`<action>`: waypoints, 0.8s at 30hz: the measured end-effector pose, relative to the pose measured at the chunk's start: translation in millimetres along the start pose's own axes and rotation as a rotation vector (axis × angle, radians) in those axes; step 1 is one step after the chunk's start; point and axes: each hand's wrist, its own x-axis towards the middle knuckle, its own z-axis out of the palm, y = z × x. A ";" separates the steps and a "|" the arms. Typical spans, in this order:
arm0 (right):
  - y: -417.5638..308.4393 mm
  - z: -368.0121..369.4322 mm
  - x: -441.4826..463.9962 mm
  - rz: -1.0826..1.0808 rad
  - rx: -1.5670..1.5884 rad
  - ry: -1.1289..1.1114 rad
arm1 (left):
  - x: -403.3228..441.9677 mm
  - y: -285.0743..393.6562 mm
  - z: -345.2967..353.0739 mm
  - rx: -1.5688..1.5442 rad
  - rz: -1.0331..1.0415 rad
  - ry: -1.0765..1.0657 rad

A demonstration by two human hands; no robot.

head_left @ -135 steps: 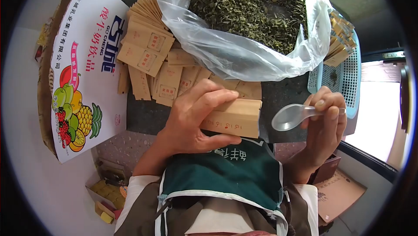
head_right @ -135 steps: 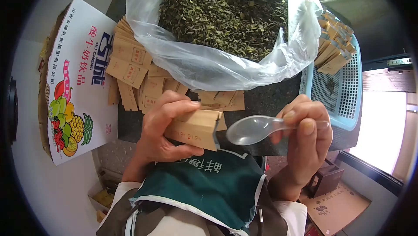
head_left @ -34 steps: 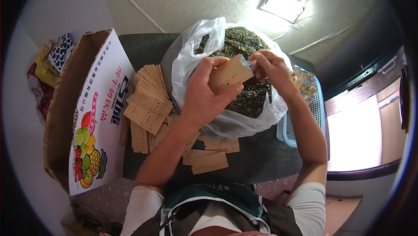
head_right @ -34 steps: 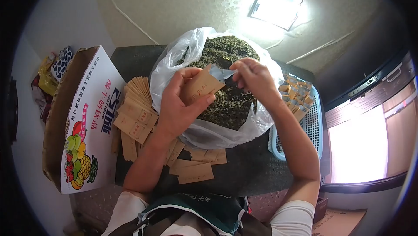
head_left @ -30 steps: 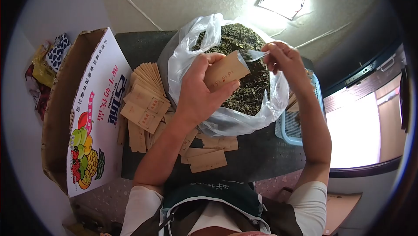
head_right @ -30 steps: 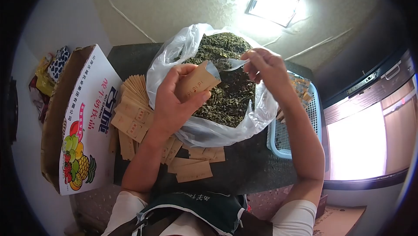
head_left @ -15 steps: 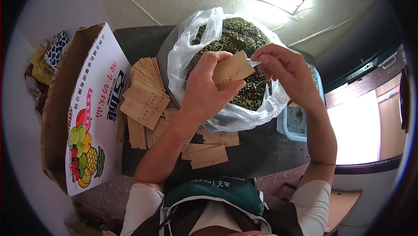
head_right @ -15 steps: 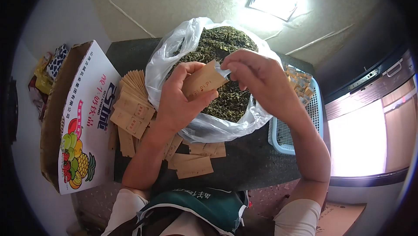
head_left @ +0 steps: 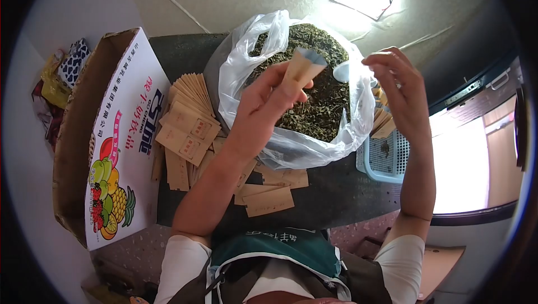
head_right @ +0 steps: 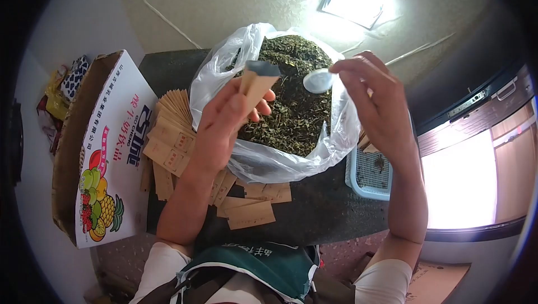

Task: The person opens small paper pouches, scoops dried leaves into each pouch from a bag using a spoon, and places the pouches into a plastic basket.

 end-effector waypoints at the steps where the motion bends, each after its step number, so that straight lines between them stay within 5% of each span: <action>1: 1.2 2.4 -0.7 -0.059 -0.064 0.021 | 1.6 -2.5 -1.7 -0.058 0.024 -0.068; 4: 8.2 6.2 -2.5 -0.151 -0.042 0.062 | -1.6 -3.9 3.8 -0.071 0.026 -0.126; 6: 5.0 4.7 -8.7 0.051 0.284 -0.006 | -3.4 -5.2 7.0 -0.096 0.002 -0.164; 9: -12.7 16.8 -15.0 0.185 0.362 -0.100 | -6.3 -7.2 12.8 -0.119 -0.010 -0.219; 16: -18.9 26.2 -18.1 0.274 0.589 -0.197 | -12.3 -10.2 17.9 -0.231 -0.024 -0.369; 20: -20.0 -2.6 -25.1 0.248 0.506 -0.043 | -14.6 -0.1 21.4 0.225 0.165 -0.227; 24: 30.0 -52.7 -50.4 0.260 0.261 0.243 | -9.7 8.5 17.0 0.194 0.141 -0.180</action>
